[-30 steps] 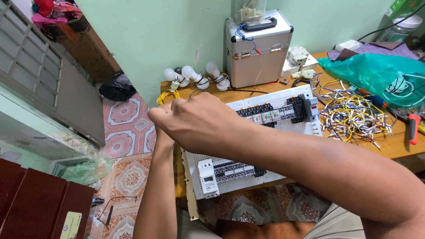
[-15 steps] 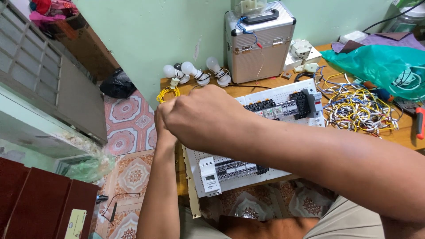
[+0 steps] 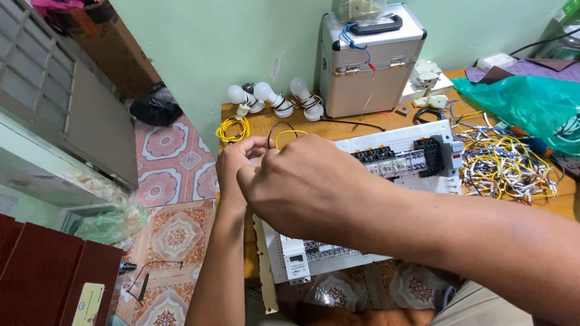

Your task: The person sits on the floor and works on a white electrical distribution board mounted on a wooden frame. They use a screwdriver to tighten terminals and connect yellow wires to various components, including circuit breakers and a relay, while handling loose wires and light bulbs nearby.

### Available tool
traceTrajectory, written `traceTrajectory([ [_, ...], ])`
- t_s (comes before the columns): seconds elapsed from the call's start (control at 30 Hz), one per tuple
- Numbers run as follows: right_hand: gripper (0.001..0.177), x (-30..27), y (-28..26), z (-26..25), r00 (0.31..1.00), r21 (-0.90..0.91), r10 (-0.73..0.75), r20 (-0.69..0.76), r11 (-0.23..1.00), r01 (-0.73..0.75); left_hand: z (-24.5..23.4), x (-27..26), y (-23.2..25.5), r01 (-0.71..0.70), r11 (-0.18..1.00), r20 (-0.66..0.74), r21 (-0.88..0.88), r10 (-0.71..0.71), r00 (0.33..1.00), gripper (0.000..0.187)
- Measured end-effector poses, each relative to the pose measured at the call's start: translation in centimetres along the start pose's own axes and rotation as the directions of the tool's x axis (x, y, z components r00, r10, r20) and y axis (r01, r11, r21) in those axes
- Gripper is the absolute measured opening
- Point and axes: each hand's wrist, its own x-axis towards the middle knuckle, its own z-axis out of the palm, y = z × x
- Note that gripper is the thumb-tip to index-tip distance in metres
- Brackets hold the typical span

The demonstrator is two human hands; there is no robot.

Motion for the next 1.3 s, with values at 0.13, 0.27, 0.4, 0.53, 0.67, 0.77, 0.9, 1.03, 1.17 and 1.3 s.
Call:
traceTrajectory([
  [0.13,0.006,-0.1,0.5,-0.4,0.986,0.014,-0.151,-0.073,0.988,0.152,-1.1,-1.1,2.6,-0.003,0.997,0.036,0.071,0.001,0.999,0.015],
  [0.27,0.024,-0.2,1.1,-0.2,0.982,0.062,-0.184,-0.034,0.981,0.186,-0.6,-0.2,0.8,-0.014,0.984,0.02,0.179,0.011,1.0,0.022],
  [0.4,0.041,-0.1,1.8,-1.5,0.985,0.2,0.042,0.166,0.977,-0.075,-0.5,-0.3,1.0,-0.001,0.992,-0.01,0.129,0.002,1.0,0.021],
  [0.53,0.027,-0.6,1.8,-1.2,0.998,0.034,-0.054,0.01,0.998,0.053,0.1,0.3,-0.2,-0.073,0.988,-0.06,0.139,0.082,0.995,0.016],
  [0.67,0.024,0.3,2.1,-1.4,0.996,0.145,-0.071,0.052,0.987,0.063,0.2,0.7,-0.1,-0.063,0.993,-0.059,0.104,0.069,0.996,0.014],
  [0.77,0.014,0.5,2.4,-1.2,0.992,0.218,0.003,0.124,0.975,-0.03,0.1,1.0,0.0,-0.052,0.996,-0.065,0.074,0.057,0.996,0.012],
  [0.9,0.034,-0.1,2.4,-1.2,0.985,0.258,-0.173,0.017,0.952,0.163,0.0,0.8,-0.2,-0.033,0.998,-0.072,0.044,0.036,0.997,0.011],
  [1.03,0.028,-0.2,2.0,-0.5,0.993,0.171,-0.113,-0.046,0.978,0.119,0.1,0.9,-0.1,-0.011,1.0,-0.067,-0.001,0.011,0.998,0.009],
  [1.17,0.036,-0.4,1.8,-1.2,0.976,0.201,-0.19,-0.106,0.957,0.209,0.0,1.0,0.0,0.008,0.999,-0.067,-0.042,-0.011,0.998,0.008],
  [1.3,0.021,-0.5,1.5,-0.7,0.95,-0.012,-0.253,-0.181,0.967,0.255,-0.1,2.1,0.5,0.024,0.997,-0.066,-0.07,-0.029,0.997,0.009],
])
